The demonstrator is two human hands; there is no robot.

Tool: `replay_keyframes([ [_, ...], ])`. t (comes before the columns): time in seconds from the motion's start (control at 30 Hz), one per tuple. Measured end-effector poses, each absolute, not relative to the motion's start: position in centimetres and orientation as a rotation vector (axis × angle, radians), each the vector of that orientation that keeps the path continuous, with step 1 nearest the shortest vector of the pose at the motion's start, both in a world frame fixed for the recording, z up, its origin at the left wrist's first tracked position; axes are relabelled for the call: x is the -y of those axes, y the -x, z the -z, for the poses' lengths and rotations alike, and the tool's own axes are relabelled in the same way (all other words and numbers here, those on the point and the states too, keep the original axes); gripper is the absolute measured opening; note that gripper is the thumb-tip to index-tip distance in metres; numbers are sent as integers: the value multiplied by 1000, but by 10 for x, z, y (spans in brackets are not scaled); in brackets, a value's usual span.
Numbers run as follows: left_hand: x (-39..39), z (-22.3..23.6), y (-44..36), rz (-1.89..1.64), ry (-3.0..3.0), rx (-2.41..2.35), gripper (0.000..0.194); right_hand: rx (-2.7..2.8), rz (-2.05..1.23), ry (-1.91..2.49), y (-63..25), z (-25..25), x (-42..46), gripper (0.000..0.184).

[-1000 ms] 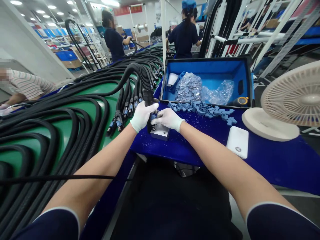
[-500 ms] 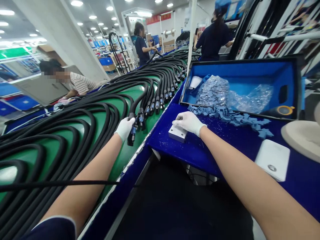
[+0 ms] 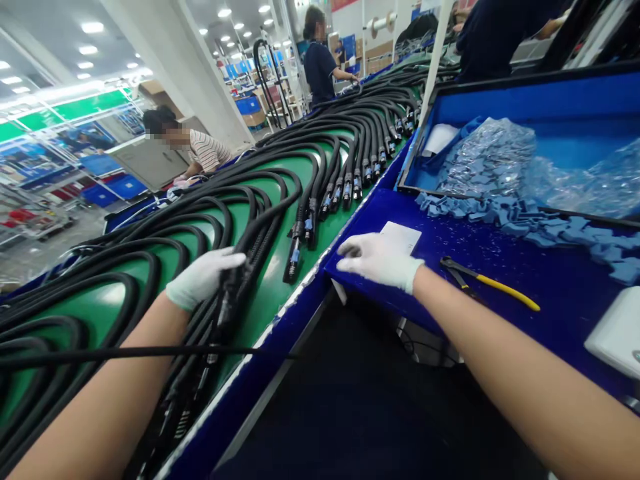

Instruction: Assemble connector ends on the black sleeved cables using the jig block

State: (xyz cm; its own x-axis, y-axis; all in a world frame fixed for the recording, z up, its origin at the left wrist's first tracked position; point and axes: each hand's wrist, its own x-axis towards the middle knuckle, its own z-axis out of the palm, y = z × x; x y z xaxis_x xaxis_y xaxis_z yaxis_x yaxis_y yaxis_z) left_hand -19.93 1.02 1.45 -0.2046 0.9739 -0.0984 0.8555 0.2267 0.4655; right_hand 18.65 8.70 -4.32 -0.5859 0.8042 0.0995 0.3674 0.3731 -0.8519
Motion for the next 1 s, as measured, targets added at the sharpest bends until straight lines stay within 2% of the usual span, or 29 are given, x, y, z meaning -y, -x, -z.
replay_keyframes([
  [0.07, -24, -34, 183, -719, -1608, -1886, 51, 2085, -1379, 795, -151, 47, -62, 52],
  [0.17, -44, -46, 140, -1217, -1385, -1367, 33, 1860, -1726, 567, -105, 55, -36, 78],
  [0.2, -49, -47, 124, -1336, -1350, -1266, 31, 1784, -1807, 515, -95, 58, -31, 79],
  [0.27, -54, -47, 96, -1463, -1438, -1316, 32, 1674, -1861, 524, -88, 62, -27, 70],
  [0.4, -47, -45, 67, -1533, -1807, -1701, 45, 1718, -1494, 833, -126, 58, -29, 31],
  [0.47, -39, -38, 59, -1308, -2212, -1628, 46, 1887, -1254, 931, -159, 47, -28, 21],
  [0.53, -32, -27, 48, -874, -2583, -1380, 34, 2082, -1095, 972, -193, 31, -25, 17],
  [0.6, -27, -12, 34, -622, -2667, -1212, 23, 2250, -1054, 991, -228, 13, -23, 12],
  [0.63, -26, -5, 25, -608, -2640, -1219, 22, 2305, -1082, 1005, -246, 7, -23, 14],
  [0.7, -27, 4, 8, -678, -2507, -1335, 24, 2323, -1125, 1132, -284, 0, -23, 29],
  [0.73, -28, 6, 1, -709, -2418, -1406, 26, 2282, -1076, 1274, -303, 2, -23, 36],
  [0.8, -34, 4, -12, -745, -2230, -1527, 28, 2221, -773, 1735, -332, 16, -21, 42],
  [0.9, -44, -5, -27, -752, -1972, -1535, 33, 2256, -300, 2087, -349, 46, -14, 25],
  [1.0, -51, -17, -39, -753, -1821, -1403, 38, 2135, -199, 2029, -341, 64, -6, 15],
])
